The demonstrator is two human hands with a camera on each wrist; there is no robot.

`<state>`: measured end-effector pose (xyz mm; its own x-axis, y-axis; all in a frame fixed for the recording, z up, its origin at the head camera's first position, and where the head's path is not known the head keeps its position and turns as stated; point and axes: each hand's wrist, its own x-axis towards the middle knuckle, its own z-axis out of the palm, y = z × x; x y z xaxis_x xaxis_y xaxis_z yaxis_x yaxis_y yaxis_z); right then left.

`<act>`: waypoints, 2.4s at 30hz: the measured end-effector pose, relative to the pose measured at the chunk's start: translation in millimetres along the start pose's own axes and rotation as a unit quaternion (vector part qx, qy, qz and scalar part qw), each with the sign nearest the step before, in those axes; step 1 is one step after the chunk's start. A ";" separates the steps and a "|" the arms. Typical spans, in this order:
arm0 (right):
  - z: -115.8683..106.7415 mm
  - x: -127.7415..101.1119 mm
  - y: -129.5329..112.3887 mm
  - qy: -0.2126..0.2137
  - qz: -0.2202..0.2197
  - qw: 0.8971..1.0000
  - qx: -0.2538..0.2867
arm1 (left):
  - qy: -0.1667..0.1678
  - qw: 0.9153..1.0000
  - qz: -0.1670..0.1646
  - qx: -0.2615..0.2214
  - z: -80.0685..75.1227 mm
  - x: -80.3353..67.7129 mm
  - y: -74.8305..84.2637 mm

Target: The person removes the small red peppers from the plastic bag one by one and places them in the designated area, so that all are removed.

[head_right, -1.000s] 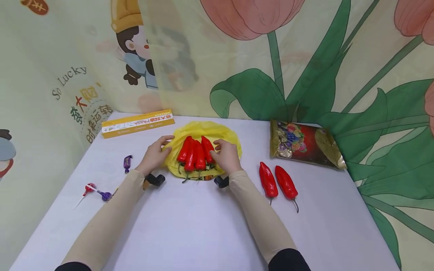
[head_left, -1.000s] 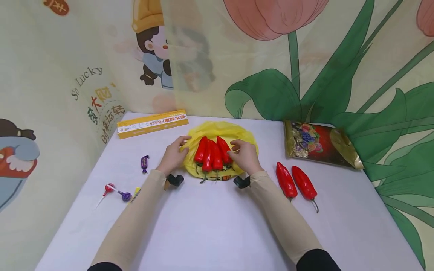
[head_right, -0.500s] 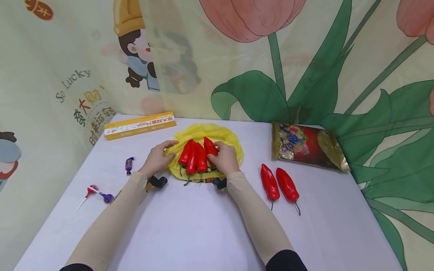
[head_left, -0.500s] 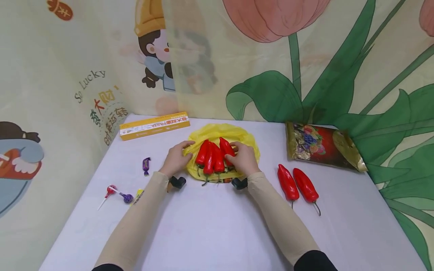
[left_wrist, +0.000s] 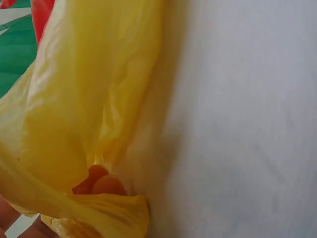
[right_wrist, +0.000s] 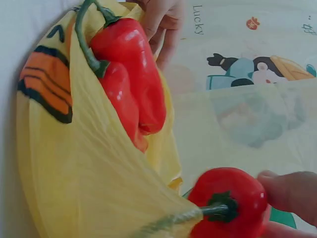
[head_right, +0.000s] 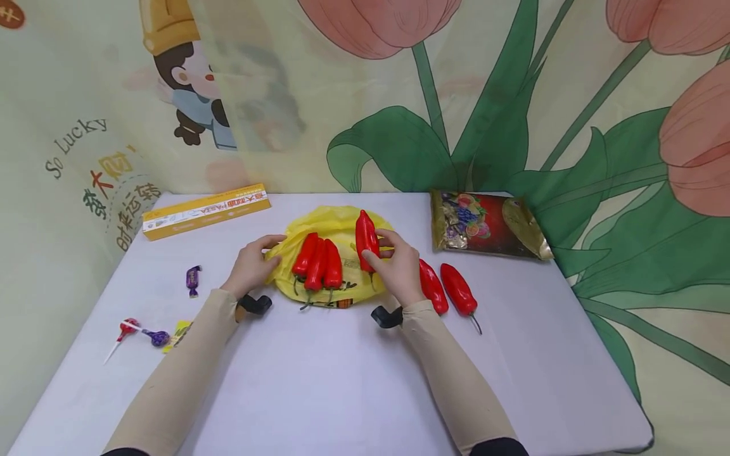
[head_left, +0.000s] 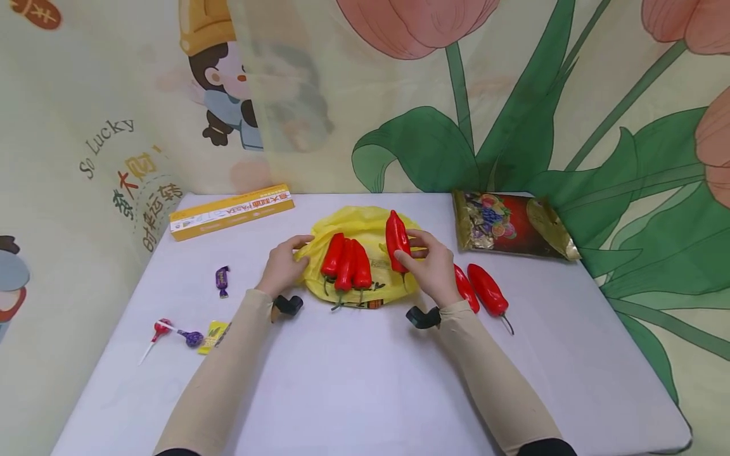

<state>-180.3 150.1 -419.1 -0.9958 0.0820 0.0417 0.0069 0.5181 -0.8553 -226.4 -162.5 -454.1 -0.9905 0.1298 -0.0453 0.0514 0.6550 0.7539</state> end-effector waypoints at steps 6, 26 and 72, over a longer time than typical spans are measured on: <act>5.8 2.4 -9.5 0.042 -0.007 0.999 0.033 | -0.011 1.000 -0.003 0.007 -1.0 -2.7 4.0; -26.4 -25.0 7.9 -0.001 0.042 0.993 -0.108 | 0.011 1.000 0.004 -0.014 -0.9 -0.4 -0.8; 36.7 9.7 -9.6 -0.076 -0.004 0.990 -0.119 | -0.028 0.999 -0.002 -0.016 4.0 -8.9 3.6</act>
<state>-193.4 114.7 -429.5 -0.9981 -0.0417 -0.0455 0.0028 0.7055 -0.7087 -216.9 -158.4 -453.6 -0.9819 0.1689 -0.0852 0.0417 0.6324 0.7735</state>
